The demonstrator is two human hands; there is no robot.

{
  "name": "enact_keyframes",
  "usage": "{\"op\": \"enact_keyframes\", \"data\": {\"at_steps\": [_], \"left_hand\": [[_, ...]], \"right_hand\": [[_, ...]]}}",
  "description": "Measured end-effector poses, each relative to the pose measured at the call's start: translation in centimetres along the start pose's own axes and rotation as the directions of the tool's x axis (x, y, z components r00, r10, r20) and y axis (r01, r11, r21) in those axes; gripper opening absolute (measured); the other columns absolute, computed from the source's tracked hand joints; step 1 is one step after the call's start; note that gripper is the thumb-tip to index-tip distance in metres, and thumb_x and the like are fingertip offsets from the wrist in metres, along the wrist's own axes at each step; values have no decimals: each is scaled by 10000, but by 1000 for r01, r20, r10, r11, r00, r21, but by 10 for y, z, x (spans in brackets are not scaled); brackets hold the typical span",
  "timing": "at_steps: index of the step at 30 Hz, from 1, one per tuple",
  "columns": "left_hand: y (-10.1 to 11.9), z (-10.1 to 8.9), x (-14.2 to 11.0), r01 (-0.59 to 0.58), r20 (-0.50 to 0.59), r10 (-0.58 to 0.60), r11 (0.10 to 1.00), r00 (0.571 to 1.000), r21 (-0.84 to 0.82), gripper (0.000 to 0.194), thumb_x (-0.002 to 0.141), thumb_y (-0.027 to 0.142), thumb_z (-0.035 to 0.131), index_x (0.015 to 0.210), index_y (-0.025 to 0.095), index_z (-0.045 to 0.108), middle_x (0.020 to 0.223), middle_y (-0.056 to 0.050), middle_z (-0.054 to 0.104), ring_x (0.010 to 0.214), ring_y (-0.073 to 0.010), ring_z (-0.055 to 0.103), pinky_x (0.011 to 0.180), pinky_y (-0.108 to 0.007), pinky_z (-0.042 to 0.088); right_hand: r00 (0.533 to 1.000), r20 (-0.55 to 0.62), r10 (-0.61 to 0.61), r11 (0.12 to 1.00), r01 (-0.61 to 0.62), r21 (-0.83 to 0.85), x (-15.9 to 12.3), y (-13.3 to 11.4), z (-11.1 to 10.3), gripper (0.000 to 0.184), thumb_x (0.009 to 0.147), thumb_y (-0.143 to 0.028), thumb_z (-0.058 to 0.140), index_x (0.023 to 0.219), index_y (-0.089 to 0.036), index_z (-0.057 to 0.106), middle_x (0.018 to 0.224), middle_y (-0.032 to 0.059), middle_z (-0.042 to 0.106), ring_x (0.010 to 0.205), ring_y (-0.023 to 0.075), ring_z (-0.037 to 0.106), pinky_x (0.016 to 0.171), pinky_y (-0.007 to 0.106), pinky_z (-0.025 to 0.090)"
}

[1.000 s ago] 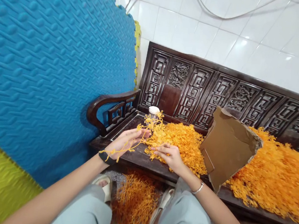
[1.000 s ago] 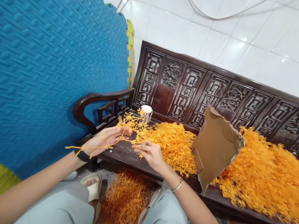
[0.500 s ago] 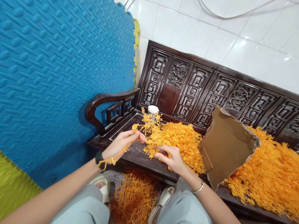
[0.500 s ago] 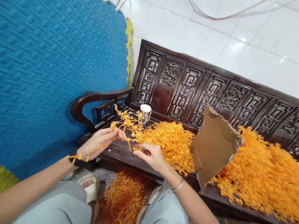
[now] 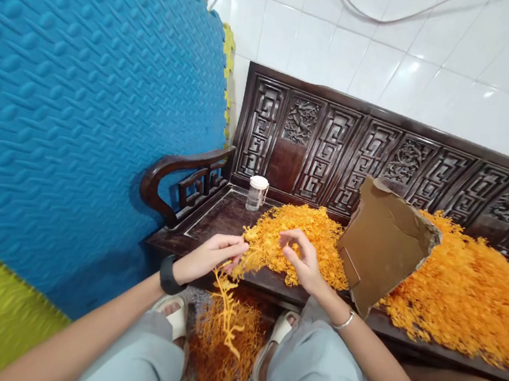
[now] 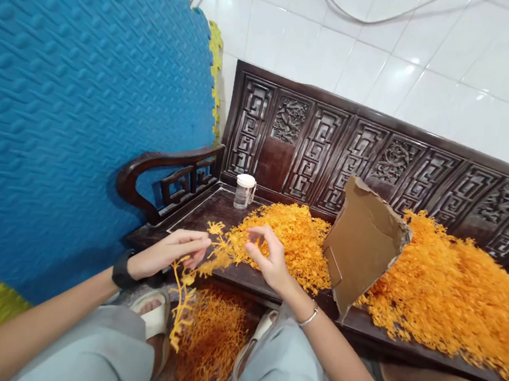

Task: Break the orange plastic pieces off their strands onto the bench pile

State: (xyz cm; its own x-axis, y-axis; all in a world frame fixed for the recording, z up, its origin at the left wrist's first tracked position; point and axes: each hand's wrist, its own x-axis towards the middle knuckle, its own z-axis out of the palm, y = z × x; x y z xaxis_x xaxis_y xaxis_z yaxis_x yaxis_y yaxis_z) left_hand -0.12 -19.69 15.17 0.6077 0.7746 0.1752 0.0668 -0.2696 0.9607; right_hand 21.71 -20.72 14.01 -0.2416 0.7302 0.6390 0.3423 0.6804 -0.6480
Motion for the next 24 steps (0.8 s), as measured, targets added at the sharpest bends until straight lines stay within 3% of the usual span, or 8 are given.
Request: {"op": "enact_keyframes", "data": {"at_steps": [3, 5, 8, 11, 16, 21, 24], "left_hand": [[-5, 3, 1, 65, 58, -66, 998, 996, 13, 363, 817, 422, 453, 563, 163, 441, 505, 51, 422, 438, -76, 374, 451, -213, 293], [-7, 5, 1, 97, 93, -99, 995, 991, 25, 371, 811, 442, 446, 567, 163, 443, 500, 52, 417, 423, -73, 358, 435, -209, 280], [-9, 6, 2, 143, 133, -151, 987, 980, 70, 390, 802, 465, 439, 567, 155, 466, 476, 55, 401, 397, -65, 318, 408, -202, 239], [-11, 5, 2, 135, 167, -156, 982, 974, 129, 399, 791, 473, 451, 562, 148, 479, 486, 54, 397, 407, -62, 301, 407, -198, 215], [-17, 3, -4, 89, 226, -144, 968, 964, 235, 420, 809, 470, 425, 556, 142, 497, 479, 53, 374, 441, -73, 283, 434, -207, 213], [-22, 4, -15, 99, 231, -182, 939, 956, 331, 426, 822, 458, 404, 545, 144, 481, 490, 45, 399, 473, -83, 336, 465, -202, 258], [-26, 9, -23, 57, 257, -168, 920, 952, 388, 420, 845, 442, 368, 558, 153, 472, 491, 47, 401, 478, -87, 352, 476, -201, 267]], "right_hand": [[978, 207, -10, 999, 18, -40, 2, -5, 2, 327, 783, -375, 555, 1047, -183, 529, 909, 58, 564, 862, 166, 524, 803, 316, 409], [952, 303, -31, 995, 58, -80, 2, -6, 3, 238, 788, -355, 557, 942, -175, 581, 864, 53, 588, 828, 157, 531, 787, 306, 411], [883, 468, -44, 992, 94, -83, 2, -4, 3, 199, 824, -335, 507, 801, -167, 613, 764, 37, 613, 730, 132, 540, 726, 274, 421], [810, 586, -17, 994, 76, -77, 0, 0, -3, 220, 825, -338, 503, 778, -154, 614, 755, 34, 614, 723, 120, 550, 711, 248, 426], [717, 688, 107, 988, 4, -158, -5, 10, -19, 253, 829, -357, 490, 777, -133, 597, 730, 25, 591, 667, 102, 526, 632, 211, 415], [705, 689, 167, 984, -80, -157, -9, 12, -33, 266, 857, -357, 438, 790, -131, 561, 747, 21, 574, 690, 97, 515, 656, 212, 413], [668, 726, 167, 986, -97, -137, -12, 10, -38, 266, 863, -357, 426, 784, -133, 547, 727, 14, 558, 684, 94, 503, 650, 209, 411]]}}
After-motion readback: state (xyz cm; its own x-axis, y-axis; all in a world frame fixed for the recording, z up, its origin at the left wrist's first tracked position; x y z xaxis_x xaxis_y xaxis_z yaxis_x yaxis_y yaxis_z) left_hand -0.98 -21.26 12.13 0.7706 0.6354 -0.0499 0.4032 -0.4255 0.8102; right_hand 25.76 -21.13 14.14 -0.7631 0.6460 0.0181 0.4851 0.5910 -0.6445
